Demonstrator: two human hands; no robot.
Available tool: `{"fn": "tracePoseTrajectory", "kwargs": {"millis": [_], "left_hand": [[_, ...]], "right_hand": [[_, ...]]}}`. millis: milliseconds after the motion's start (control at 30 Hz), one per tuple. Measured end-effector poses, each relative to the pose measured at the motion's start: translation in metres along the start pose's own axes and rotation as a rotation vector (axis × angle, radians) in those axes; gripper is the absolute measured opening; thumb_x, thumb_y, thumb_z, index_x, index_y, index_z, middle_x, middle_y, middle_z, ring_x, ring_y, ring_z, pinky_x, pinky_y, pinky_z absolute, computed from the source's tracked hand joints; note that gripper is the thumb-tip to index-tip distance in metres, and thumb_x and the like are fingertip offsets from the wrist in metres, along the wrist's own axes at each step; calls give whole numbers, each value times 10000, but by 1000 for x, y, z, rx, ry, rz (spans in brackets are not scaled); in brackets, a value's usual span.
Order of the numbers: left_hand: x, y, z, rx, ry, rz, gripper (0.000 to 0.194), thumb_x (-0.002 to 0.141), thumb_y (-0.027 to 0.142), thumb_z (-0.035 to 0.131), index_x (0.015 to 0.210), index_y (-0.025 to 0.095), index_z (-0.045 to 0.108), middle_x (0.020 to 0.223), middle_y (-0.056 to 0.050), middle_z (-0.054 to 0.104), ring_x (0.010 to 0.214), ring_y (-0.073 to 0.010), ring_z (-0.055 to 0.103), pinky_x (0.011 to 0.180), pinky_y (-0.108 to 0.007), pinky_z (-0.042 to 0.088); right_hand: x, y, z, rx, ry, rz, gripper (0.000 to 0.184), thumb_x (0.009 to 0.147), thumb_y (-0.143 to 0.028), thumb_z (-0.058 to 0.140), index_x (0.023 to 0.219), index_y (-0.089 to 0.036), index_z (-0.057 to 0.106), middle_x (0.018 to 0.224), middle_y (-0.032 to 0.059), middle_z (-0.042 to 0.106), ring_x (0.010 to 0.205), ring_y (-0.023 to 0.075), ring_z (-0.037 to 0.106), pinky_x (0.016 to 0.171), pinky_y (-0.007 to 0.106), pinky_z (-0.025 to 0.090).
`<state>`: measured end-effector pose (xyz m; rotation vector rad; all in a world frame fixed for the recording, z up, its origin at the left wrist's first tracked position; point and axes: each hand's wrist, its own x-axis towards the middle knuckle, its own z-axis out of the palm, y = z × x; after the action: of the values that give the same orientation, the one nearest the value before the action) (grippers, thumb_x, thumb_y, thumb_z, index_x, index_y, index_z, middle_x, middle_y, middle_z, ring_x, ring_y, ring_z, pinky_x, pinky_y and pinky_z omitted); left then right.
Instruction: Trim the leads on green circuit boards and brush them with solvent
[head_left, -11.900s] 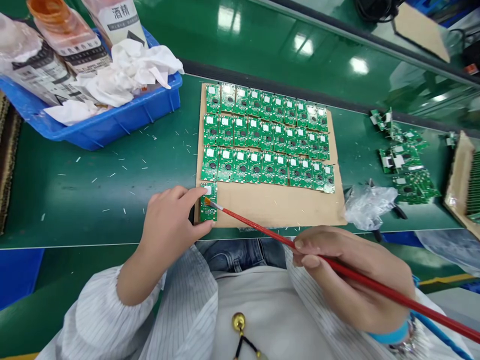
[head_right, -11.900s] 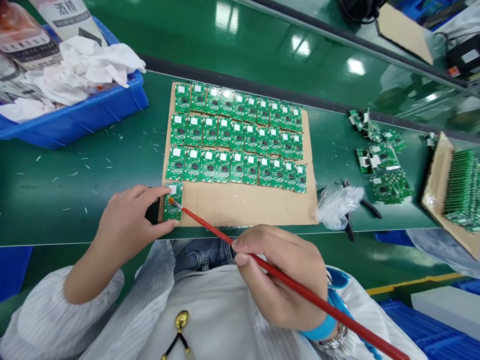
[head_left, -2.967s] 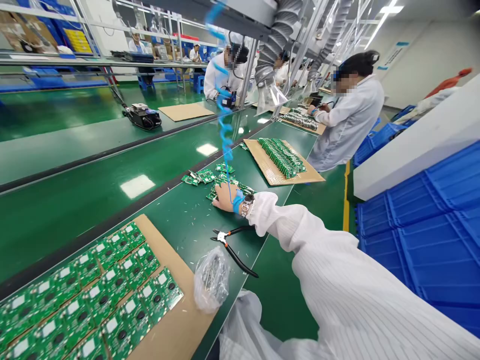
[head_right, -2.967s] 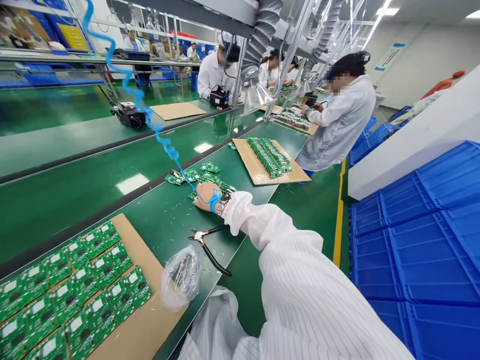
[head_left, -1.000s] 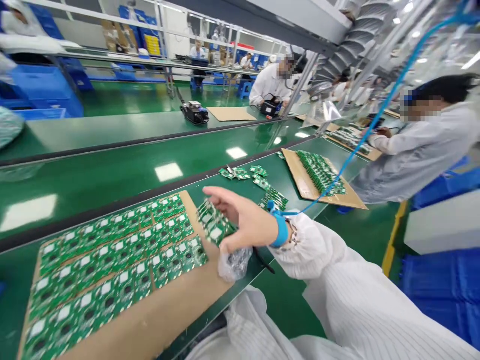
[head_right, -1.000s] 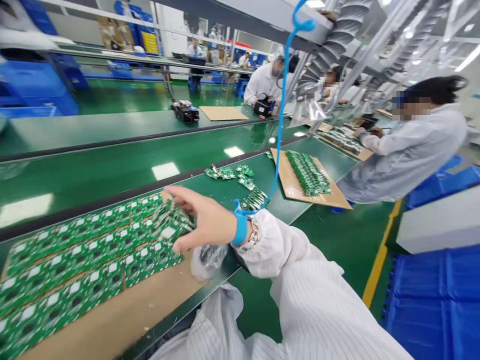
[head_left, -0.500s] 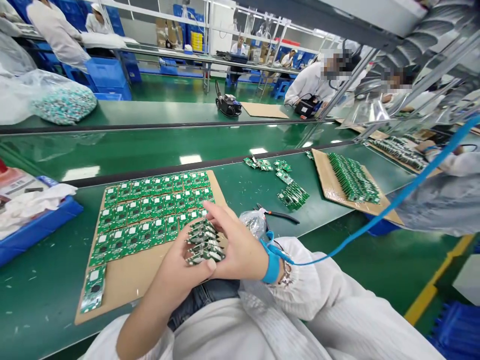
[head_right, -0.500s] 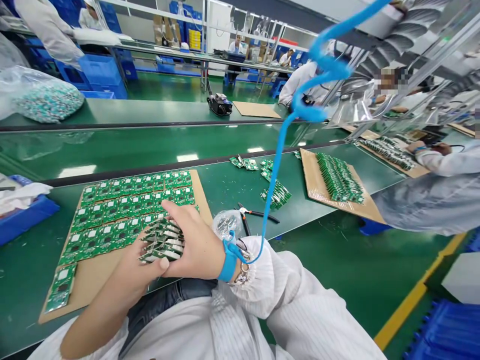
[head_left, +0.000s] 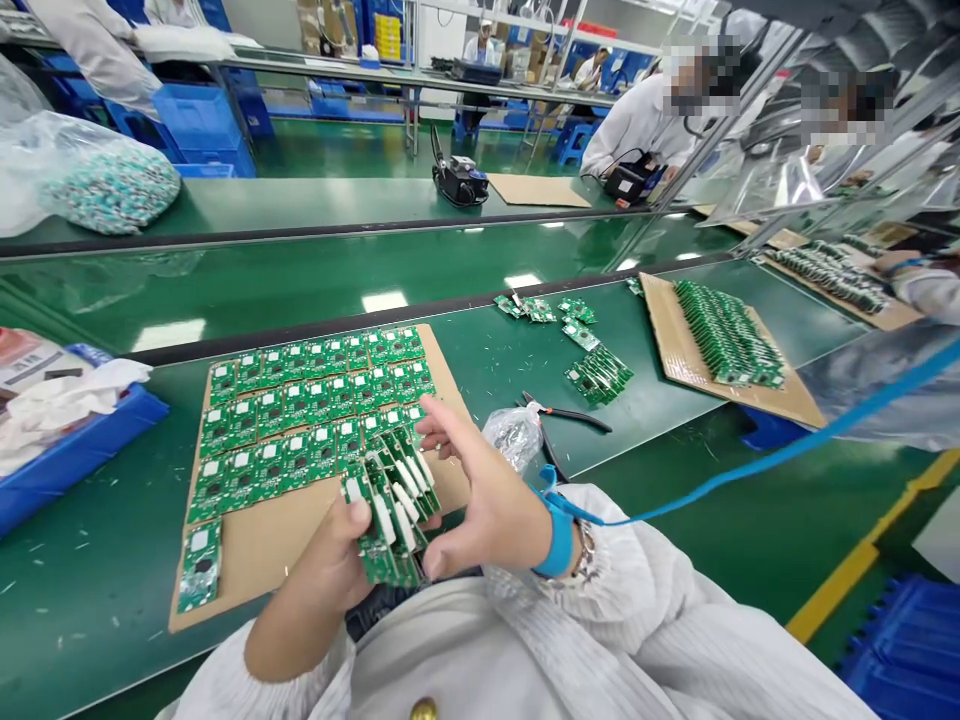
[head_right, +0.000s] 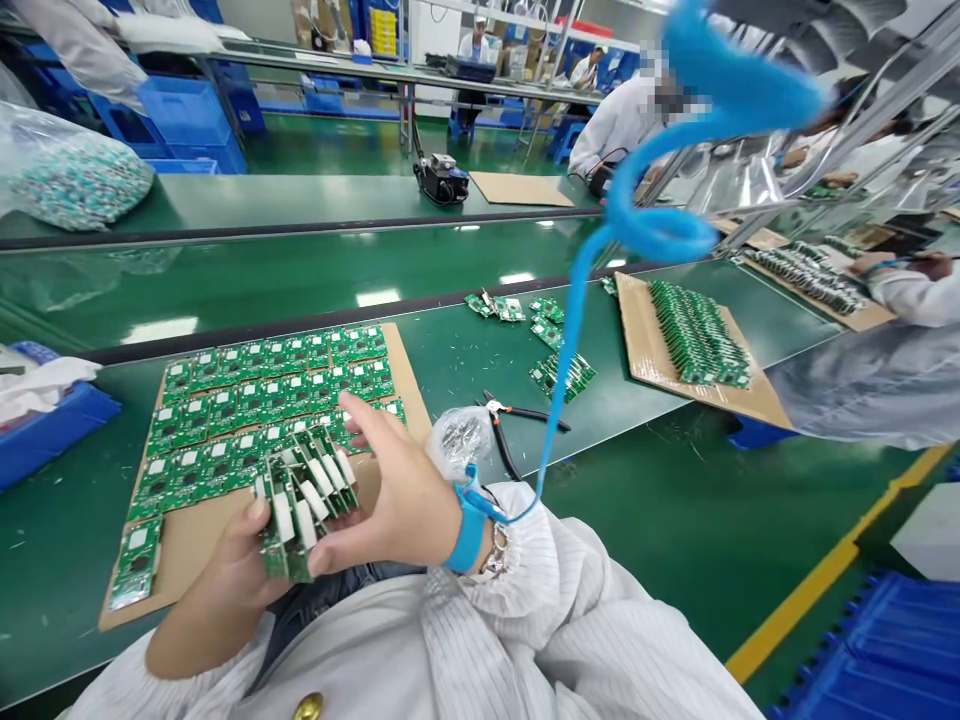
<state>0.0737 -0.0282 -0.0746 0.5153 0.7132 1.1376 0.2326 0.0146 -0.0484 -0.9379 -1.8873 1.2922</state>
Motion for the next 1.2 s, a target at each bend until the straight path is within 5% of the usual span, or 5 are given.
{"fn": "tracePoseTrajectory", "kwargs": {"millis": [267, 533, 800, 967, 1200], "left_hand": [[-7, 2, 16, -187, -58, -21, 244, 624, 442, 773, 761, 240, 762, 714, 23, 761, 623, -156, 696, 592, -222, 558], [-9, -4, 18, -201, -79, -55, 203, 636, 424, 782, 765, 270, 756, 626, 27, 739, 706, -208, 713, 846, -358, 541], [-10, -8, 10, -139, -102, -98, 305, 627, 516, 753, 729, 228, 743, 720, -42, 747, 978, -302, 662, 944, -440, 478], [-8, -7, 7, -86, -161, -132, 448, 640, 534, 736, 950, 211, 726, 822, -71, 748, 968, -310, 659, 886, -424, 505], [-8, 6, -5, -44, -247, -164, 619, 550, 579, 759, 1006, 167, 691, 857, -116, 729, 685, -261, 678, 535, -310, 518]], "right_hand": [[1, -1, 4, -258, -130, -331, 1226, 444, -779, 678, 1425, -168, 272, 1455, 205, 246, 1371, 375, 206, 1094, 506, 247], [5, -2, 14, -248, -4, -519, 985, 616, -660, 665, 1392, -192, 280, 1186, 129, 473, 1119, 250, 480, 946, 385, 425], [5, -4, 16, -294, 35, -470, 983, 556, -475, 777, 1376, -228, 295, 1135, 98, 501, 1062, 253, 496, 904, 391, 436], [3, -4, 21, -325, 50, -417, 983, 545, -389, 778, 1385, -234, 292, 1161, 103, 497, 1086, 262, 488, 904, 404, 436], [7, -7, -28, -119, -299, -338, 1149, 576, -553, 760, 1478, -214, 133, 1478, 140, 277, 1346, 276, 312, 1093, 411, 296]]}}
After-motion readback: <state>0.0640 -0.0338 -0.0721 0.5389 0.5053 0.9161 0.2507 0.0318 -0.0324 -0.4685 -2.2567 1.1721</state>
